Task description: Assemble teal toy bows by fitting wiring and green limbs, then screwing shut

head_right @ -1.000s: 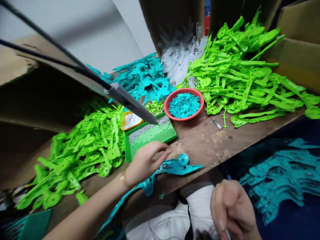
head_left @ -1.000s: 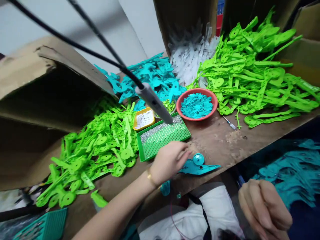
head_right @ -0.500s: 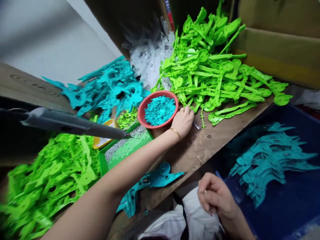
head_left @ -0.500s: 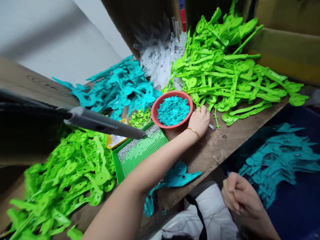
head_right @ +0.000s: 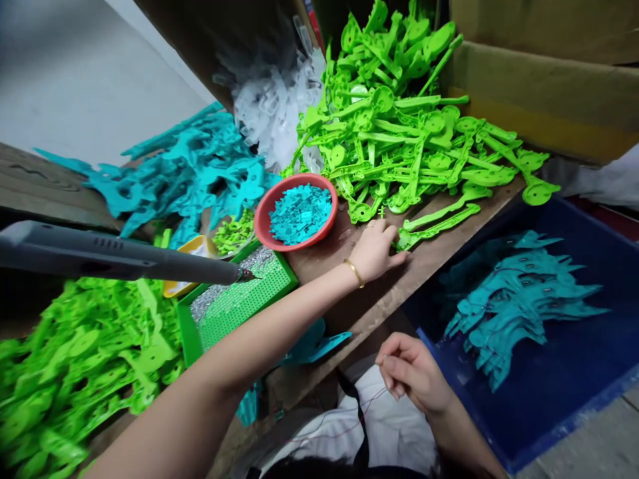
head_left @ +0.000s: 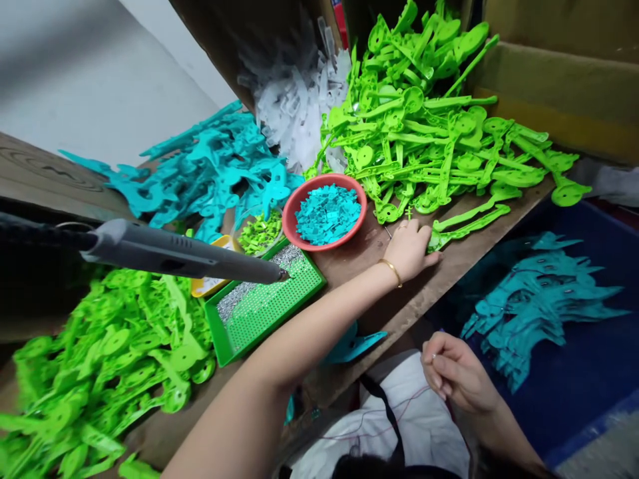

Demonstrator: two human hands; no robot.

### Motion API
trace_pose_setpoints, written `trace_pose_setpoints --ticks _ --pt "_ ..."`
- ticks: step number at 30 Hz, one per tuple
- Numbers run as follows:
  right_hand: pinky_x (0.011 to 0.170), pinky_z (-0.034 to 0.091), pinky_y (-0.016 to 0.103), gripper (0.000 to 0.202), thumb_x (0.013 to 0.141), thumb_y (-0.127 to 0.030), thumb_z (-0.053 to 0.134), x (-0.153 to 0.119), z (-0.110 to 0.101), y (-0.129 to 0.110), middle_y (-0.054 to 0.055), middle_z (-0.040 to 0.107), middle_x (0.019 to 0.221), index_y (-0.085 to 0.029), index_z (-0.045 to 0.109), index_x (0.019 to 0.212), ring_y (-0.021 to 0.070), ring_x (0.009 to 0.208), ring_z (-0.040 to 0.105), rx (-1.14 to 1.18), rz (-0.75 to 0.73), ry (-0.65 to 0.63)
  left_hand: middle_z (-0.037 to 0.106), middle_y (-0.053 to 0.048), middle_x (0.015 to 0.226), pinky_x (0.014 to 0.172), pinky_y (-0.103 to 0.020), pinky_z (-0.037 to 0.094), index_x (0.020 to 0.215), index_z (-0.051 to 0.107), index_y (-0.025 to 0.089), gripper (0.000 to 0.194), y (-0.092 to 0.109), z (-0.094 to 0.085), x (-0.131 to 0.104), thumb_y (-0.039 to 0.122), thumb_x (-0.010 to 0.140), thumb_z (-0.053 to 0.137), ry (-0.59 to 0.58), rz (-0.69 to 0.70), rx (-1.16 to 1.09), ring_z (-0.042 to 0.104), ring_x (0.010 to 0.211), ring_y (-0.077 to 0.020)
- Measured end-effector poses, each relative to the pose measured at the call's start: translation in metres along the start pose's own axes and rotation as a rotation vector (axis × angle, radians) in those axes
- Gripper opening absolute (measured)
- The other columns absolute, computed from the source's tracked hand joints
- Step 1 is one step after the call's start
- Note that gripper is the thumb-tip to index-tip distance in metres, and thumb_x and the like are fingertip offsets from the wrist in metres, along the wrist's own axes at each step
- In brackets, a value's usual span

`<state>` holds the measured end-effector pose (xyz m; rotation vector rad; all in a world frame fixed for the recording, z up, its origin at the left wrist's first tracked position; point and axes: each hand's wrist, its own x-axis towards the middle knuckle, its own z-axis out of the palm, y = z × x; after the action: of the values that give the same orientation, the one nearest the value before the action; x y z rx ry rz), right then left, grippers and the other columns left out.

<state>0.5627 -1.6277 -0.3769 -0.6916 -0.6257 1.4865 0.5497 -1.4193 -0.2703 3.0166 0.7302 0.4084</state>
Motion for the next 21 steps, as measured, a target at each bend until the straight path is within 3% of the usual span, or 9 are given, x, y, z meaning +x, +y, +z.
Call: trace_pose_setpoints --ticks 5,9,13,15,17,19,21 --pt "0.039 0.028 0.015 0.031 0.08 -0.046 0.073 0.002 -0.002 0.004 -0.004 0.055 0.055 -0.016 0.062 0.083 0.0027 0.04 0.039 -0.16 0.022 0.031 0.061 -0.006 0.093 0.084 -0.031 0.047 0.088 0.055 0.016 0.029 -0.011 -0.025 -0.055 0.04 0.084 0.072 0.013 0.011 -0.305 0.057 0.087 -0.0187" --pt "0.046 0.037 0.016 0.027 0.085 -0.044 0.068 0.009 0.004 0.001 -0.003 0.059 0.061 -0.018 0.067 0.089 0.0042 0.047 0.046 -0.314 -0.002 -0.003 0.059 0.001 0.082 0.072 -0.026 0.044 0.086 0.053 0.018 0.034 -0.022 -0.039 -0.091 0.046 0.082 0.071 0.03 -0.15 -0.548 0.053 0.072 -0.0129" --pt "0.072 0.052 0.024 0.023 0.09 -0.038 0.062 0.006 0.013 -0.01 0.004 0.07 0.084 -0.02 0.073 0.1 0.0112 0.076 0.064 -0.632 -0.115 -0.136 0.067 -0.005 0.104 0.082 -0.029 0.048 0.085 0.054 0.018 0.035 -0.031 -0.048 -0.127 0.047 0.078 0.071 0.09 -0.289 -0.8 0.062 0.089 -0.0163" --pt "0.088 0.052 0.031 0.023 0.09 -0.037 0.061 0.002 0.007 -0.017 0.007 0.072 0.103 -0.023 0.075 0.103 0.0157 0.097 0.066 -0.832 -0.199 -0.167 0.066 -0.009 0.121 0.093 -0.033 0.048 0.084 0.056 0.018 0.034 -0.036 -0.053 -0.152 0.044 0.075 0.075 0.137 -0.339 -0.869 0.063 0.105 -0.0218" --pt "0.094 0.051 0.035 0.025 0.088 -0.043 0.062 0.0 -0.014 -0.028 0.007 0.071 0.11 -0.024 0.078 0.093 0.019 0.104 0.065 -0.986 -0.226 -0.006 0.066 -0.008 0.126 0.099 -0.038 0.049 0.085 0.059 0.02 0.032 -0.041 -0.06 -0.184 0.042 0.072 0.078 0.211 -0.452 -0.891 0.064 0.111 -0.0255" --pt "0.091 0.052 0.036 0.033 0.086 -0.05 0.061 0.002 -0.053 -0.045 0.006 0.073 0.1 -0.022 0.077 0.08 0.0199 0.095 0.067 -1.067 -0.193 0.359 0.067 -0.001 0.129 0.103 -0.042 0.049 0.088 0.062 0.024 0.027 -0.046 -0.068 -0.219 0.04 0.072 0.078 0.322 -0.608 -0.91 0.062 0.118 -0.0276" --pt "0.09 0.052 0.04 0.037 0.088 -0.05 0.059 0.009 -0.106 -0.071 0.008 0.071 0.088 -0.017 0.074 0.086 0.0213 0.088 0.066 -1.106 -0.164 0.693 0.067 0.012 0.129 0.11 -0.046 0.044 0.087 0.064 0.031 0.018 -0.051 -0.079 -0.253 0.039 0.075 0.075 0.437 -0.758 -0.899 0.056 0.128 -0.0281"
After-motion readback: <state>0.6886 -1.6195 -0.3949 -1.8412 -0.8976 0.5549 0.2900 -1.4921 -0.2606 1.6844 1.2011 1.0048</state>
